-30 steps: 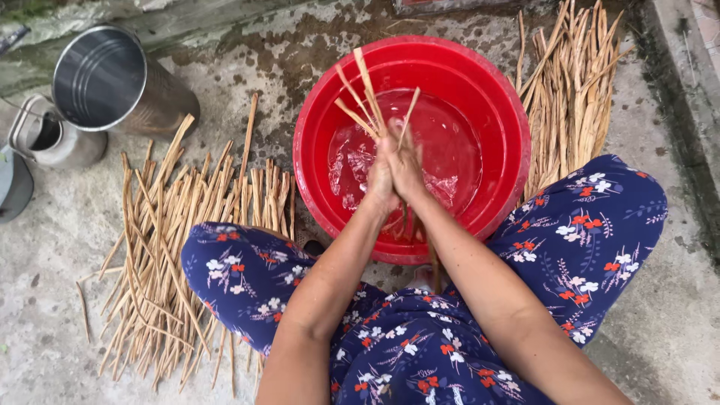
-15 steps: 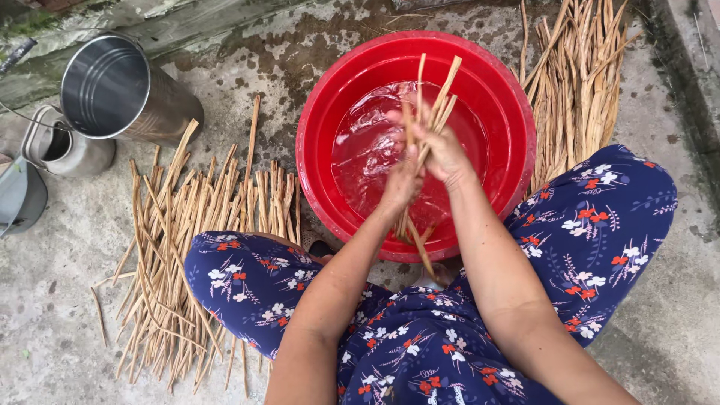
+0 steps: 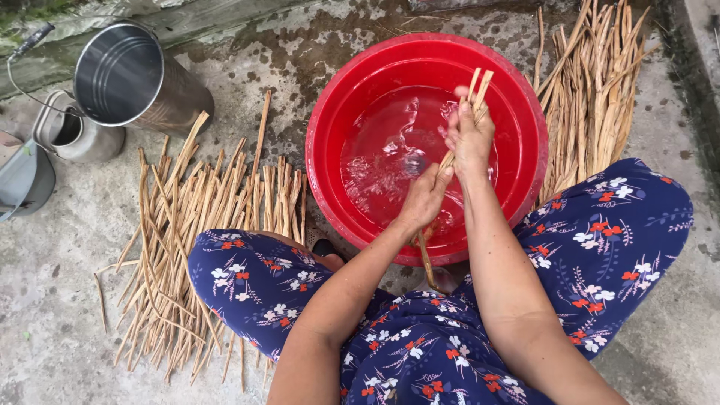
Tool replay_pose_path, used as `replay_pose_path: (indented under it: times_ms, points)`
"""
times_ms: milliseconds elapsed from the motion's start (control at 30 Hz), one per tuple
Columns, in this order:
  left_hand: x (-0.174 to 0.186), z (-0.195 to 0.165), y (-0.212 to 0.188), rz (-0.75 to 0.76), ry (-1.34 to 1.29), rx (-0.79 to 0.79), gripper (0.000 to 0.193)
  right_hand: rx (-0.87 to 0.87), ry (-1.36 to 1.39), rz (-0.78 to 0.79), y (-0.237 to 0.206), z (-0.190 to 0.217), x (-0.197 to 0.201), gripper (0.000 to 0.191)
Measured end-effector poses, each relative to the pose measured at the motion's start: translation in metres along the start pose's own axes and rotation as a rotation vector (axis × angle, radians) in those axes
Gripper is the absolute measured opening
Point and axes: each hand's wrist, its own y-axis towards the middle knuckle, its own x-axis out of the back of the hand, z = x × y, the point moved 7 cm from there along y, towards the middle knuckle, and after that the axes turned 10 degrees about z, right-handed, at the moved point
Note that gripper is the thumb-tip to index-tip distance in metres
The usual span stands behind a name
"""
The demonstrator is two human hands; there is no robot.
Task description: The person sits on the floor and repeatedly washes thin wooden sticks in a red basin filled with water. They pick up small bundles from a pile on the left, submerge and agitate them in the water, then place them on a pile on the right. The process continues with multiple bundles.
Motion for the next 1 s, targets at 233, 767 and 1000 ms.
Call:
replay_pose_path:
  times_ms: [233,767,1000]
  points:
    - [-0.004,-0.014,-0.008,0.113,0.06,0.074,0.045,-0.199,0.416,-0.106,0.008,-0.015,0.045,0.046]
    - [0.099,-0.023,0.027,-0.26,-0.703,-0.095,0.019,-0.316,-0.108,0.429,-0.026,-0.036,-0.077,0.091]
    - [0.188,-0.041,0.01,-0.451,-0.926,-0.441,0.038,-0.457,-0.497,0.772,-0.081,-0.106,-0.098,0.055]
